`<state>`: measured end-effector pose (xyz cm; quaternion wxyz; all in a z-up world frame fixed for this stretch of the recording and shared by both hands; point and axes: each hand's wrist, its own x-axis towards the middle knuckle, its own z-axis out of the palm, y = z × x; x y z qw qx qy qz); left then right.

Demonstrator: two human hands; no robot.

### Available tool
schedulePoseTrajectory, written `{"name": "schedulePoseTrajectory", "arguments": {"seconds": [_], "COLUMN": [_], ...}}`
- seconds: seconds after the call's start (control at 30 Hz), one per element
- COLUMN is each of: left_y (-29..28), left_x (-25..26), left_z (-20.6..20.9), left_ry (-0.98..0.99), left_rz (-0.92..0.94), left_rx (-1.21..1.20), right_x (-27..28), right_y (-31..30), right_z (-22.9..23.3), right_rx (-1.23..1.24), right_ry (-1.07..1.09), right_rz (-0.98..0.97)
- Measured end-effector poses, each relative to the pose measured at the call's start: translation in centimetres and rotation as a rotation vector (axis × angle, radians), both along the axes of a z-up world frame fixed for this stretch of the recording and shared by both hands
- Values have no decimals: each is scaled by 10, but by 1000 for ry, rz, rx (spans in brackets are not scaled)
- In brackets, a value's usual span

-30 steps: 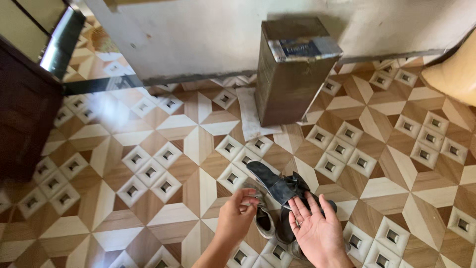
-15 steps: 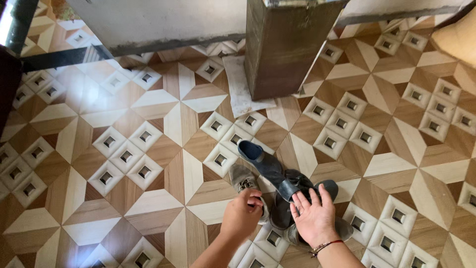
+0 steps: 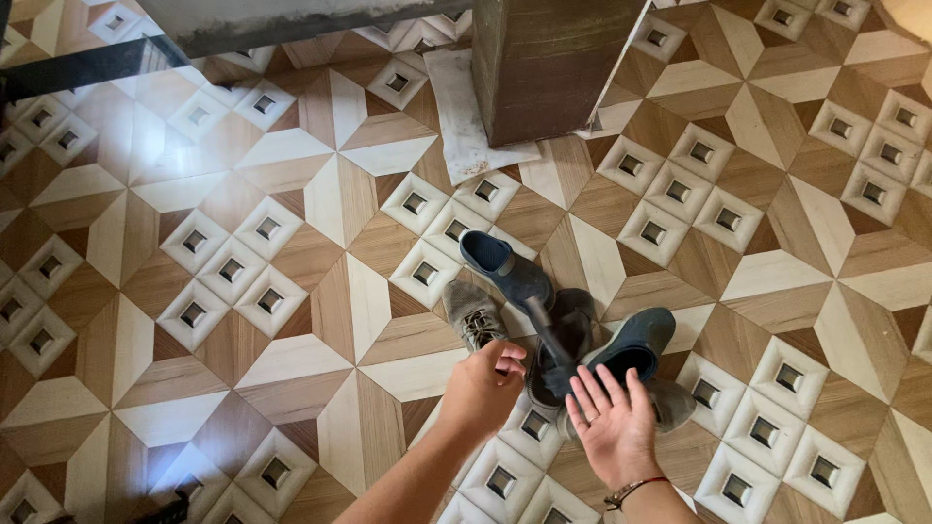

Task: The person picks up various shoes and sandals from a bench, places them on the floor, and then moves them to a metal shelving unit. The person handles sneakers, sandals, and flip-flops one by one, arranging them on the floor and later on the shelf.

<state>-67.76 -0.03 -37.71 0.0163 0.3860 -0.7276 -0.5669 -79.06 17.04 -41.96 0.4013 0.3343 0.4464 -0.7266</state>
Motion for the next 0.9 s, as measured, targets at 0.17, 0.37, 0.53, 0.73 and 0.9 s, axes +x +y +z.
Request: {"name": "schedulePoseTrajectory", "arguments": {"seconds": [0.17, 0.37, 0.53, 0.73, 0.9], "left_y": [-3, -14, -24, -31, -34], "left_x": [-5, -10, 2, 24, 43], "left_z": [2, 8, 39, 53, 51], "left_ry": [-2, 53, 60, 59, 31], "left_rz": [5, -10, 39, 64, 99], "left_rx": [31, -7, 3, -9, -30], "right_x": [-6, -27, -35, -28, -10], "right_y": [-8, -24, -29, -33, -38], "right_z": [10, 29, 44, 49, 53], "right_rx": [-8, 5, -45, -23, -28], "right_ry": [45, 155, 184, 186, 180], "right_rz": [82, 156, 153, 173, 199]}}
